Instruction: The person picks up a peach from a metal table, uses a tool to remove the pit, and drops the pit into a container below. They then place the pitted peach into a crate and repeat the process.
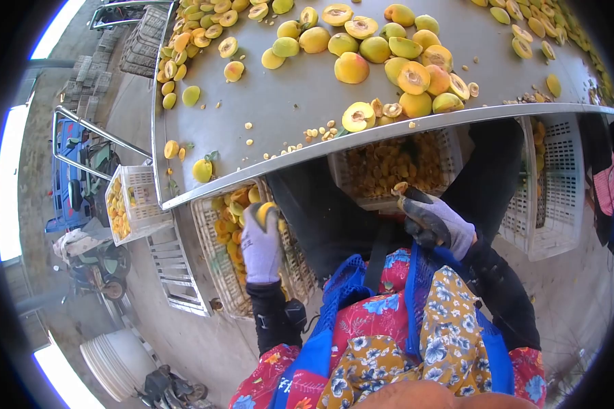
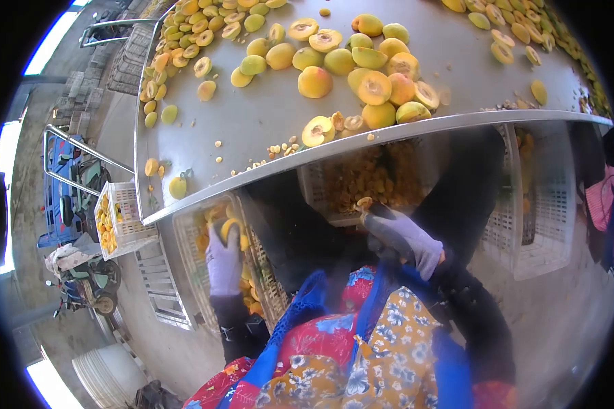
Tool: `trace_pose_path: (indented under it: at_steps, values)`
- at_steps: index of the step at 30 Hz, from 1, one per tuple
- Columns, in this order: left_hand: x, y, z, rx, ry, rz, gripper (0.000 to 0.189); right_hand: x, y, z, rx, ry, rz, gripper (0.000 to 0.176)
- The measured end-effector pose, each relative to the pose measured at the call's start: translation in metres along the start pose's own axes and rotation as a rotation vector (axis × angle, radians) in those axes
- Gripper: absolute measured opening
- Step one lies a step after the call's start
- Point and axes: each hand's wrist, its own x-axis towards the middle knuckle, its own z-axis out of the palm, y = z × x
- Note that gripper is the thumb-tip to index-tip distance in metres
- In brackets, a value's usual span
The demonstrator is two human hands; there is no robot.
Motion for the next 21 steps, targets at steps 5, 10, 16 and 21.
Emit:
trace_pose_path:
  at_steps: [5,10,16,21]
  values:
    - [0.031,0.054,-0.006,0.386,0.296,0.378,0.045,0.023,0.013,-0.017,-0.236,-0.022,-0.107,0.028]
    - [0.093,0.153,0.089,0.386,-0.148,0.457,0.054,0.012,0.008,-0.010,-0.075,0.060,-0.101,0.032]
    - [0.119,0.147,0.108,-0.283,-0.486,0.455,0.044,-0.010,0.002,-0.007,-0.516,0.336,-0.654,0.028]
    - [0.055,0.156,0.073,-0.902,-0.609,0.116,0.035,-0.005,-0.035,0.027,-0.487,0.543,-1.027,0.025]
